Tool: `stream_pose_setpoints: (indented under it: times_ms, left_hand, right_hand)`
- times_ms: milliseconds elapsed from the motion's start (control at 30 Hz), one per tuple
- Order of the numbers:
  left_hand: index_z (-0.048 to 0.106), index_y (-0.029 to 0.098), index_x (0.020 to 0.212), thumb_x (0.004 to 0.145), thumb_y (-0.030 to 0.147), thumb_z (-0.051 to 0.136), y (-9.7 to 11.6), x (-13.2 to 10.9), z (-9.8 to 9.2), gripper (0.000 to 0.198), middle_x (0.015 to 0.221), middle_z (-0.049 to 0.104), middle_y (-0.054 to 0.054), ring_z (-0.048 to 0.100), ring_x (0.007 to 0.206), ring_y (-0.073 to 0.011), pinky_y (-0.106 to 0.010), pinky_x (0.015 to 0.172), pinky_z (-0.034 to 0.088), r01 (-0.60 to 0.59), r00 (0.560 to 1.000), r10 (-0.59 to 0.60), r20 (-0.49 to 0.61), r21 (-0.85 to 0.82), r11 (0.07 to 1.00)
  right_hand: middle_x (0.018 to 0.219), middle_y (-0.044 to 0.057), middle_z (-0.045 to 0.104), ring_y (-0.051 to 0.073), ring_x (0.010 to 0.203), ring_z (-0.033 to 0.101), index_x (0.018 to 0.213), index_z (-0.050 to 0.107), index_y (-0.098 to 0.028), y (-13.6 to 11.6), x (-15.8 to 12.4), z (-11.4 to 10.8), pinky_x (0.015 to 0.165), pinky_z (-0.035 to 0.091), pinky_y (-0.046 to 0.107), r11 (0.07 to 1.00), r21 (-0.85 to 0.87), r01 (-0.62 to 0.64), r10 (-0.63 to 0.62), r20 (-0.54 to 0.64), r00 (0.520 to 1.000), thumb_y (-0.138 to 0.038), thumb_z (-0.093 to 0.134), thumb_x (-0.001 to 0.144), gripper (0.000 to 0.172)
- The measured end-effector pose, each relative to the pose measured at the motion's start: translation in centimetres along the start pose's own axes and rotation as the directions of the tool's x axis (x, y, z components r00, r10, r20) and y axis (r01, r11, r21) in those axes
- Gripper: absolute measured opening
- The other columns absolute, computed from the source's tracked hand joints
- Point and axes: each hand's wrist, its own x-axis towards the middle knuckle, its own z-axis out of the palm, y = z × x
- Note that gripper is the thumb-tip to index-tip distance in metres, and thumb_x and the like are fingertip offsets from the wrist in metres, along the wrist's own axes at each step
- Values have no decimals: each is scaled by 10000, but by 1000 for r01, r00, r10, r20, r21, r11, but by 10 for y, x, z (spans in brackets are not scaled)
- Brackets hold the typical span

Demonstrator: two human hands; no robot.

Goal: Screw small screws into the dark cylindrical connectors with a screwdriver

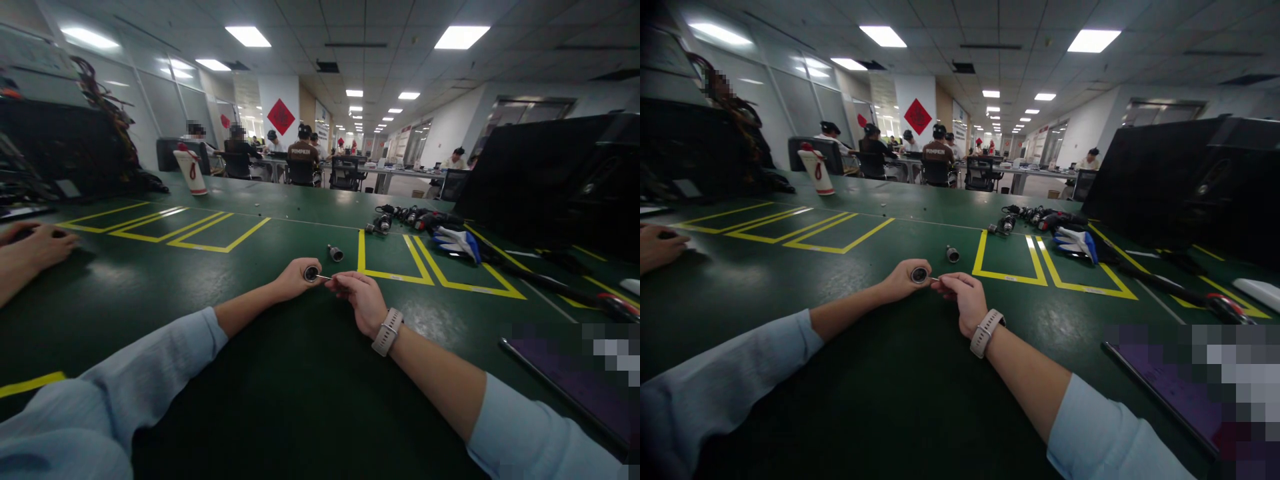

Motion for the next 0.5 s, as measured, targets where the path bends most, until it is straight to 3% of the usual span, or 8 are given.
stream_pose_setpoints:
  times_ms: [167, 333, 500]
  left_hand:
    - [494, 148, 642, 687, 318, 585, -2, 1, 2, 198, 592, 471, 44, 432, 553, -91, -204, 518, 336, 23, 1000, -23, -13, 28, 999]
    - [497, 153, 621, 692, 277, 585, -3, 3, 2, 168, 569, 471, 43, 428, 537, -96, -212, 513, 304, -6, 1000, 7, -3, 221, 975]
    - [506, 156, 625, 697, 251, 577, 1, 3, 0, 139, 578, 484, 36, 441, 540, -100, -215, 522, 315, -21, 1000, 17, 20, 231, 973]
  right_hand:
    - [664, 21, 681, 170, 682, 597, 661, 641, -186, 3, -2, 1, 625, 402, 294, 997, -44, 65, -67, -28, 997, -257, 618, 657, 75]
    - [696, 27, 674, 177, 714, 584, 680, 660, -182, 5, -3, 2, 665, 397, 308, 943, -281, 180, -185, 8, 983, -287, 609, 686, 116]
    - [635, 25, 676, 168, 660, 584, 626, 648, -177, 3, -1, 1, 658, 397, 307, 985, -154, 74, -79, -25, 997, -241, 605, 657, 84]
